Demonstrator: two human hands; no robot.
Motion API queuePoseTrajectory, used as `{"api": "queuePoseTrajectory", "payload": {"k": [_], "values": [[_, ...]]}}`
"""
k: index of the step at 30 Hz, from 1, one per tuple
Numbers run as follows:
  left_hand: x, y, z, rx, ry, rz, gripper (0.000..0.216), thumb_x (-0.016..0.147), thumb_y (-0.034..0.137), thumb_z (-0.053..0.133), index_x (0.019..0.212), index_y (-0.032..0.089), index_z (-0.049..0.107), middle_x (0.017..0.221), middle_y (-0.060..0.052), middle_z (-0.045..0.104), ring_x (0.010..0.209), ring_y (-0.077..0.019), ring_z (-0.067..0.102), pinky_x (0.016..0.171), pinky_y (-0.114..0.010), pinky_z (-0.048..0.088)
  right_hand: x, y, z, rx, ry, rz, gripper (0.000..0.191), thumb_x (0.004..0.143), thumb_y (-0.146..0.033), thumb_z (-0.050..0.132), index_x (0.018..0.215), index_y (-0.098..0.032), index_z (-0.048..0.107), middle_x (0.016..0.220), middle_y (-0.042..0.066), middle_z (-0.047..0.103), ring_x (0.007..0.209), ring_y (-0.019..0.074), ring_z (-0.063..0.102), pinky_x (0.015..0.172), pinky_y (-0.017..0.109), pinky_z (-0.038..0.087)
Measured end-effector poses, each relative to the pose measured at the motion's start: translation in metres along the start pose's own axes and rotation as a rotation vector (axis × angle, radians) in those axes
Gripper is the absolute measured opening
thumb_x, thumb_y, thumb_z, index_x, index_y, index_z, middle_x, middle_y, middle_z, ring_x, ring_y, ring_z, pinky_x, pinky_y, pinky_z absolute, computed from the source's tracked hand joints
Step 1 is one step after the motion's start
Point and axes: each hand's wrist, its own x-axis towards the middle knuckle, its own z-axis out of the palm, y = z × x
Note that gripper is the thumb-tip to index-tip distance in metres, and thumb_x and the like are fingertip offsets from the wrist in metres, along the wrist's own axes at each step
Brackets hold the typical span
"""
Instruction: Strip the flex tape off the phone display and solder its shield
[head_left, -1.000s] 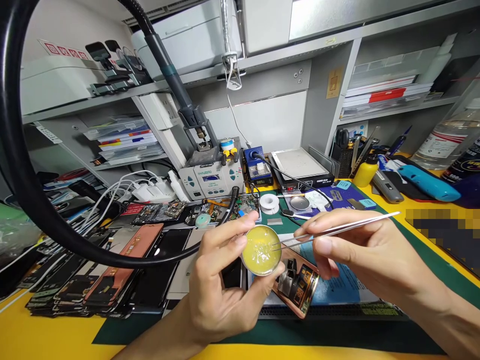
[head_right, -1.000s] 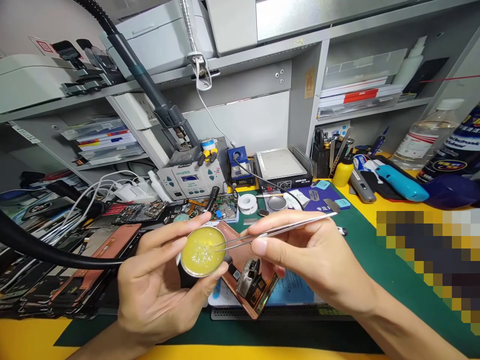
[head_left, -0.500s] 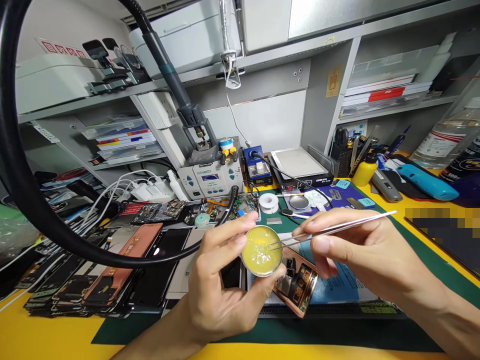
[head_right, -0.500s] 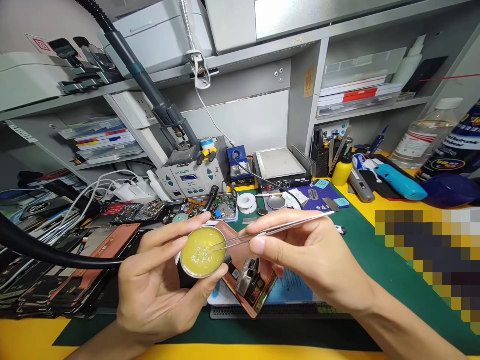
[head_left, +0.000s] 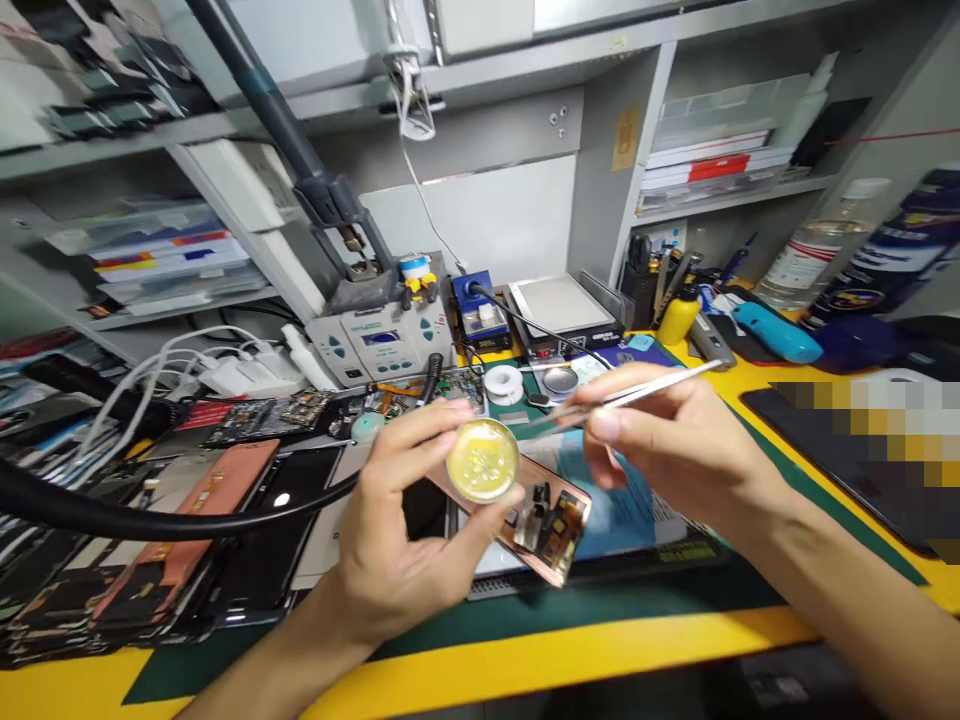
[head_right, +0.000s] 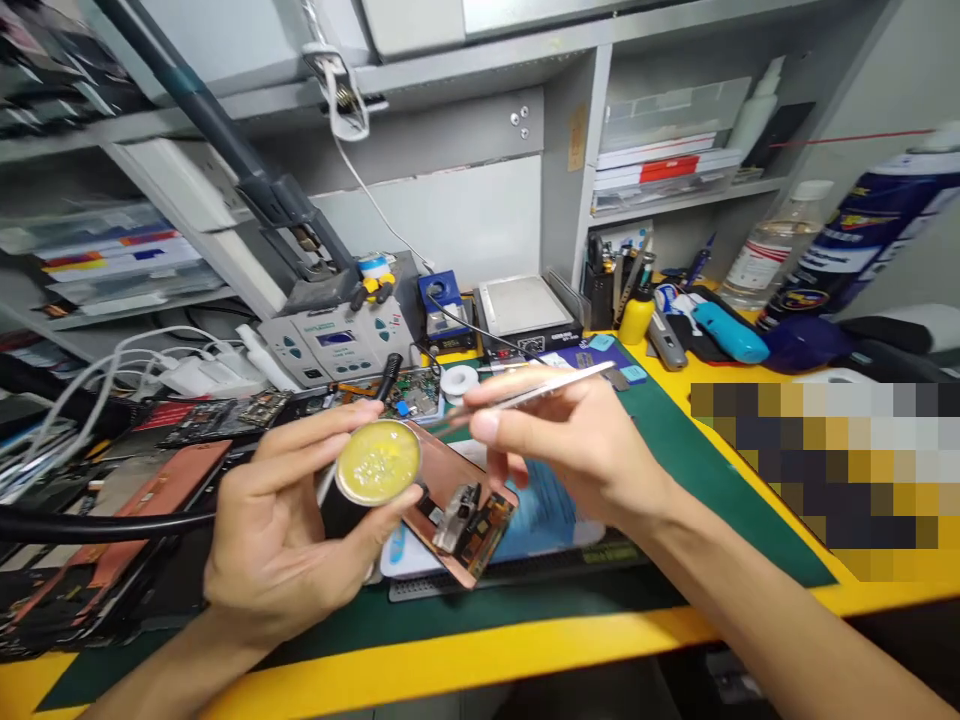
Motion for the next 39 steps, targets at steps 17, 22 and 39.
{"api": "queuePoseTrajectory", "payload": {"k": [17, 22, 39], "values": [[0.015, -0.013, 0.008, 0.139, -0.265, -0.396, 0.046, 0.091, 0.036, 0.072, 0.131, 0.020, 0.054, 0.125, -0.012, 0.070, 0.117, -0.0270, 0.069, 0.105, -0.044, 0.055, 0.026, -0.025, -0.050, 0.128, 0.149, 0.044, 0.009, 0.086, -0.021, 0.075, 0.085, -0.013, 0.071, 0.073, 0.002, 0.072, 0.053, 0.0118, 0.063, 0.044, 0.021, 0.047], [0.037, 0.006, 0.026, 0.135, -0.465, -0.440, 0.039, 0.091, 0.042, 0.069, 0.122, 0.021, 0.058, 0.121, -0.011, 0.074, 0.094, -0.0247, 0.077, 0.083, -0.039, 0.063, 0.032, -0.027, -0.074, 0.157, 0.201, 0.038, 0.018, 0.102, -0.032, 0.066, 0.100, -0.014, 0.067, 0.085, -0.001, 0.068, 0.062, 0.0094, 0.063, 0.053, 0.021, 0.053], [0.060, 0.028, 0.093, 0.260, -0.685, -0.280, 0.038, 0.084, 0.040, 0.073, 0.116, 0.020, 0.065, 0.115, -0.012, 0.076, 0.108, -0.0317, 0.072, 0.096, -0.049, 0.057, 0.039, -0.023, -0.099, 0.226, 0.231, -0.051, 0.026, 0.101, -0.033, 0.067, 0.121, -0.015, 0.066, 0.111, 0.006, 0.070, 0.085, 0.0167, 0.070, 0.072, 0.033, 0.062]]}}
